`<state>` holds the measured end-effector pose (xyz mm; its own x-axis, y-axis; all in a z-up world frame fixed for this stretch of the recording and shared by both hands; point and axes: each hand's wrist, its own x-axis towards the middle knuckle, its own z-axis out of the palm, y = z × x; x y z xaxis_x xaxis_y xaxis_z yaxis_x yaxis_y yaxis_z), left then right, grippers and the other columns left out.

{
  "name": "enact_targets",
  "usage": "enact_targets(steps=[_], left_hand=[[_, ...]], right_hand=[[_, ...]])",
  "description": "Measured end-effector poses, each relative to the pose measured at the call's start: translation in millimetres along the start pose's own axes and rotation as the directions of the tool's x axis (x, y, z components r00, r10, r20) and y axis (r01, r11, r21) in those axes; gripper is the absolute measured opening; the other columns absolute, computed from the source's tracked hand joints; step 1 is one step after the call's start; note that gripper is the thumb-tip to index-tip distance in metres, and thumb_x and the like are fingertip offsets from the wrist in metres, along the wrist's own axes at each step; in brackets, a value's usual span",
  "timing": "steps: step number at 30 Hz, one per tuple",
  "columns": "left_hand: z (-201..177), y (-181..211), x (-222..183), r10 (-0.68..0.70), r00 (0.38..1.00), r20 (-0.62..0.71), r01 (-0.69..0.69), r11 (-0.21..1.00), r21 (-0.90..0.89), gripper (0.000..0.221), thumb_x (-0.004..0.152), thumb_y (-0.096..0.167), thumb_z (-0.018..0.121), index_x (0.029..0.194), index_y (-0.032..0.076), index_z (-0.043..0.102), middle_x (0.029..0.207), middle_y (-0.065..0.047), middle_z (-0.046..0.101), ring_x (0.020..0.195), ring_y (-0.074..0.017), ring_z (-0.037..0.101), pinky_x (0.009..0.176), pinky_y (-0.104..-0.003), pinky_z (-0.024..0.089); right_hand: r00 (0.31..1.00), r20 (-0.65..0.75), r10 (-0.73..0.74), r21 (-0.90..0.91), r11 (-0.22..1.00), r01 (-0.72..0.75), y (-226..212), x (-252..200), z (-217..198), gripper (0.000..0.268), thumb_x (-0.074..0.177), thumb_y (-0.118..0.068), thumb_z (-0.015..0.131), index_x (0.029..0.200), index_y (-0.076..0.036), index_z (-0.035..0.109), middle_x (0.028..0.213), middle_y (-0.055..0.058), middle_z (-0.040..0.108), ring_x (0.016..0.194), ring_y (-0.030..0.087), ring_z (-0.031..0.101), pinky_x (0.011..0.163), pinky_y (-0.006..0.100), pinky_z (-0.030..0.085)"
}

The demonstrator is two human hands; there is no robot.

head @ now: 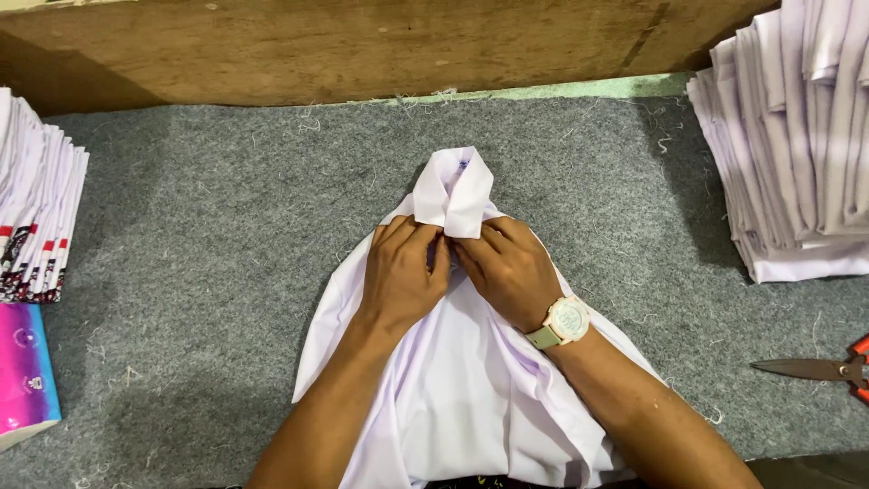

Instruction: Unfolding and smoothing a white school shirt on a workbench for inspection or packaging

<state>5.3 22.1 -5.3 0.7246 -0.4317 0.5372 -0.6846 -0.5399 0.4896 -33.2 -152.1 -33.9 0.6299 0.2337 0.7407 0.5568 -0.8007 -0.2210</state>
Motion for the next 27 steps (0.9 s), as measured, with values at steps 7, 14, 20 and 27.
enact_targets(steps=[7,14,20,27], left_hand=[[5,-11,-4,-0.095,0.987,0.126,0.101,0.994,-0.042,0.009,0.089,0.008,0.059,0.092,0.003,0.065,0.084,-0.014,0.062,0.096,-0.0377,0.064,0.080,-0.047,0.048],[-1,-15,2,-0.247,0.907,0.341,0.304,0.945,-0.125,0.013,0.093,0.008,0.059,0.095,0.000,0.069,0.084,-0.018,0.068,0.095,-0.0402,0.068,0.086,-0.048,0.051],[-7,-10,4,-0.268,0.924,0.274,0.324,0.928,-0.185,0.010,0.089,0.012,0.066,0.092,0.005,0.073,0.082,-0.015,0.069,0.089,-0.0362,0.071,0.080,-0.044,0.054],[0,-12,2,-0.206,0.941,0.269,0.253,0.956,-0.150,0.013,0.090,0.011,0.062,0.093,0.001,0.071,0.082,-0.016,0.068,0.090,-0.0398,0.069,0.082,-0.047,0.052]], right_hand=[[0.997,0.056,-0.052,-0.171,0.983,0.061,3,-9,10,0.005,0.096,-0.015,0.071,0.095,-0.010,0.068,0.084,0.010,0.063,0.084,0.031,0.066,0.075,0.042,0.053],[0.994,0.092,-0.066,-0.234,0.968,0.086,6,-12,15,0.006,0.095,-0.014,0.070,0.095,-0.013,0.064,0.088,0.007,0.058,0.081,0.027,0.063,0.074,0.040,0.051],[0.995,0.090,-0.044,-0.206,0.977,0.061,1,-7,10,0.007,0.096,-0.015,0.070,0.093,-0.010,0.065,0.084,0.008,0.057,0.079,0.028,0.062,0.074,0.040,0.050],[0.996,0.082,0.021,-0.107,0.994,-0.013,-1,-9,8,0.017,0.097,-0.016,0.071,0.089,-0.003,0.063,0.085,0.012,0.059,0.082,0.032,0.064,0.074,0.041,0.050]])
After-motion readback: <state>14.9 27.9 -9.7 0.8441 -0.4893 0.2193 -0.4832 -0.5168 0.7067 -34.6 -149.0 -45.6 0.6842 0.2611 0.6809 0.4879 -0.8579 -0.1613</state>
